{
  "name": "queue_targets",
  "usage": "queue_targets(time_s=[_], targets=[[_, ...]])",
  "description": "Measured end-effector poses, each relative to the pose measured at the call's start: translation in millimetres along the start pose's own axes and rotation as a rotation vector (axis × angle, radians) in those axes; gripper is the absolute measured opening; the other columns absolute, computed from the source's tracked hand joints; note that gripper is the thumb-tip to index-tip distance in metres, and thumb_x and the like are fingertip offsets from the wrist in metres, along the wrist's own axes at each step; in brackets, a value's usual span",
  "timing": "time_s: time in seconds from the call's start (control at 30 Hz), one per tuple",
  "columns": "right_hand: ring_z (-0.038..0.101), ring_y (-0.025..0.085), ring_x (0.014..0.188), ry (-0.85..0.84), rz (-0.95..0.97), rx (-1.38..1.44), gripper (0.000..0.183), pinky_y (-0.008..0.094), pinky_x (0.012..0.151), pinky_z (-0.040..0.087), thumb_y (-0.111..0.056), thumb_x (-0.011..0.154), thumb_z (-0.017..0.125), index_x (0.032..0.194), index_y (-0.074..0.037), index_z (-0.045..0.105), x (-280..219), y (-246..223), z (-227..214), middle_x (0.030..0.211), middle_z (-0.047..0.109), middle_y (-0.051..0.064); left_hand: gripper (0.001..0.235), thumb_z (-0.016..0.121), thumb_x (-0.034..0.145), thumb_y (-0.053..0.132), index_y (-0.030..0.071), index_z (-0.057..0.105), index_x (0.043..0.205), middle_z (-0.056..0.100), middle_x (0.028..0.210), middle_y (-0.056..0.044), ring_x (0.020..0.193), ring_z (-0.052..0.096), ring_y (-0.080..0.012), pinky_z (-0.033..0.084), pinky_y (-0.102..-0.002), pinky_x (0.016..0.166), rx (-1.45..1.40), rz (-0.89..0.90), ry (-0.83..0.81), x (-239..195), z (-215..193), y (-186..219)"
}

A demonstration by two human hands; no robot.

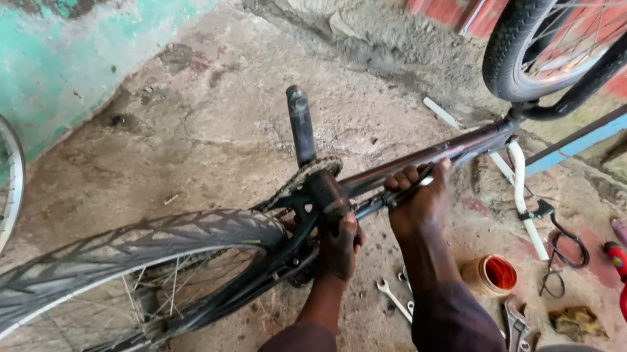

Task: The person is repairing a bicycle that is upside down. They use a wrench to tighten the crankset bolts and then use a large pipe wrench to remove the crank arm from the bottom bracket.

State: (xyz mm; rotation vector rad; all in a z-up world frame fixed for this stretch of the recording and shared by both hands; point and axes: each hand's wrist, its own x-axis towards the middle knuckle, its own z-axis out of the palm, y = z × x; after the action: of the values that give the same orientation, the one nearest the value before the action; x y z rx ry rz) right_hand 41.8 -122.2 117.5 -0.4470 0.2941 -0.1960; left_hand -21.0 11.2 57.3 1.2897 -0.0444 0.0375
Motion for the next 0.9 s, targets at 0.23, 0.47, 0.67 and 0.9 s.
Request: queue_targets(time_s=[0.23, 0.47, 0.67, 0.9], targets=[[0.046, 0.014, 0.052, 0.353, -0.028, -0.372, 0.038, 0.035, 0.054, 0.048, -0.04, 0.107, 0.026, 0.085, -0.019, 0.048, 21.3, -15.6, 0.7, 0.065, 0.041, -0.006, 0.059, 0.045, 0.097, 0.049, 0.013, 0.058, 0.051, 0.048, 0.042, -0.004, 0.042, 0.048, -0.0153, 0.043, -0.026, 0.051, 0.007, -0.016, 0.005, 1.2, 7.0, 18.3], [0.019, 0.007, 0.048, -0.118, 0.069, 0.094, 0.035, 0.024, 0.045, 0.027, -0.047, 0.098, 0.036, 0.071, -0.025, 0.035, 15.6, -8.2, -20.1, 0.059, 0.019, -0.011, 0.057, 0.046, 0.095, 0.05, 0.012, 0.061, 0.055, 0.049, 0.044, -0.007, 0.044, 0.048, -0.0176, 0.044, -0.029, 0.053, 0.0, -0.022, 0.011, 3.1, 0.3, 36.2], [0.06, 0.02, 0.069, 0.26, 0.09, -0.383, 0.045, 0.04, 0.074, 0.053, -0.045, 0.108, 0.014, 0.091, -0.018, 0.046, 33.7, -23.1, -19.2, 0.078, 0.052, -0.003, 0.059, 0.047, 0.101, 0.049, 0.013, 0.06, 0.055, 0.049, 0.044, -0.007, 0.043, 0.048, -0.0175, 0.044, -0.029, 0.053, -0.062, 0.008, -0.001, 12.2, -1.5, -34.6], [0.018, 0.006, 0.045, -0.035, 0.036, 0.03, 0.047, 0.023, 0.043, 0.021, -0.052, 0.102, 0.018, 0.068, -0.025, 0.036, 14.8, -1.8, -17.2, 0.057, 0.017, -0.013, 0.061, 0.044, 0.099, 0.049, 0.013, 0.056, 0.052, 0.048, 0.042, -0.005, 0.041, 0.049, -0.015, 0.044, -0.027, 0.052, -0.032, 0.022, 0.013, 5.4, -0.5, 18.9]])
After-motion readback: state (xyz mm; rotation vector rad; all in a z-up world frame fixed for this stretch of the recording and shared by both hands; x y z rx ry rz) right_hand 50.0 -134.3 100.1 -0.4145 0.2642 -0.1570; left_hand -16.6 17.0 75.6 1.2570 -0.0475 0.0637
